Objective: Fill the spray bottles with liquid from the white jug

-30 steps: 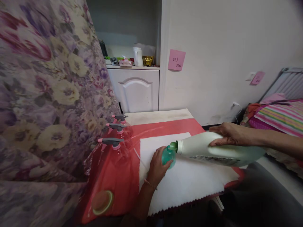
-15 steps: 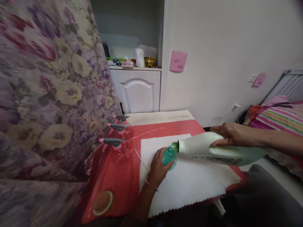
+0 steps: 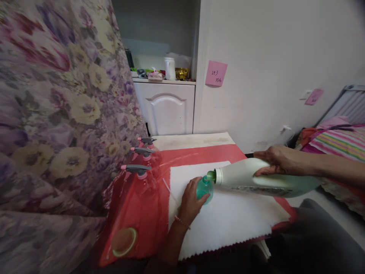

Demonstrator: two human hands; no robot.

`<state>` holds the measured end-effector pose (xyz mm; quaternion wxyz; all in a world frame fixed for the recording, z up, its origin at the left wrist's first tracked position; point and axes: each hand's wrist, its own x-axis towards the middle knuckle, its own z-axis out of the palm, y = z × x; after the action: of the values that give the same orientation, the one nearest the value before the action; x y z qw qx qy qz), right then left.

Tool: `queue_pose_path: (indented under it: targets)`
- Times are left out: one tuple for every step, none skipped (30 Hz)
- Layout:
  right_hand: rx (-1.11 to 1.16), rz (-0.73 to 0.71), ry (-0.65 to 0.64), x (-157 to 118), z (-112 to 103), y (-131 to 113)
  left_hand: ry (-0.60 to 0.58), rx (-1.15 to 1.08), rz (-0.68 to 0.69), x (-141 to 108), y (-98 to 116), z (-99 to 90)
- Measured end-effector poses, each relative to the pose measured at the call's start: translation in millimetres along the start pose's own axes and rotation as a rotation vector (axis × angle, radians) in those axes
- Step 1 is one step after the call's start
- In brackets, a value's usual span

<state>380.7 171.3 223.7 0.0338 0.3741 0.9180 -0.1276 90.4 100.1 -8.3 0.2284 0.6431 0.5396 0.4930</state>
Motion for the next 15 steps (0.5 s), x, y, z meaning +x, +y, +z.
queue_pose_path:
  targets:
    - [-0.005,-0.002,0.004,0.2,-0.1,0.7,-0.003,0.002,0.002,0.1,0.3,-0.1]
    - [-0.007,-0.003,0.002,0.3,-0.3,1.1,-0.005,0.003,0.003,0.2,0.5,-0.2]
    - [-0.009,-0.004,-0.001,0.3,-0.6,1.2,-0.006,0.005,0.004,0.4,0.7,-0.2]
    - [-0.012,-0.006,-0.007,0.3,-1.0,1.0,-0.007,0.006,0.004,0.6,0.8,-0.3]
    - [-0.017,-0.009,-0.012,0.2,-1.4,0.7,-0.009,0.007,0.002,0.9,1.0,-0.4]
    - [-0.019,-0.012,-0.016,0.2,-1.8,0.3,-0.011,0.009,0.001,1.1,1.2,-0.4]
    - [-0.019,-0.014,-0.017,0.2,-2.0,0.0,-0.012,0.01,-0.001,1.4,1.3,-0.4]
    - [-0.015,-0.015,-0.016,0.3,-2.1,-0.1,-0.012,0.011,-0.002,1.5,1.4,-0.4]
    - [-0.01,-0.015,-0.01,0.5,-2.0,0.1,-0.012,0.012,-0.004,1.6,1.4,-0.4]
    - [-0.008,-0.014,-0.005,0.9,-1.7,0.7,-0.01,0.013,-0.004,1.6,1.3,-0.2]
    - [-0.01,-0.013,-0.001,1.3,-1.3,1.6,-0.009,0.013,-0.003,1.6,1.1,-0.1]
    - [-0.016,-0.013,0.005,1.8,-0.8,2.8,-0.006,0.012,0.001,1.5,0.7,0.1]
    - [-0.023,-0.013,0.012,2.2,-0.3,4.2,-0.004,0.01,0.005,1.5,0.3,0.3]
    - [-0.022,-0.012,0.018,2.4,0.2,5.7,-0.004,0.007,0.009,1.5,-0.1,0.5]
    - [0.006,-0.003,0.025,2.6,0.7,7.2,-0.004,0.005,0.011,1.5,-0.6,0.7]
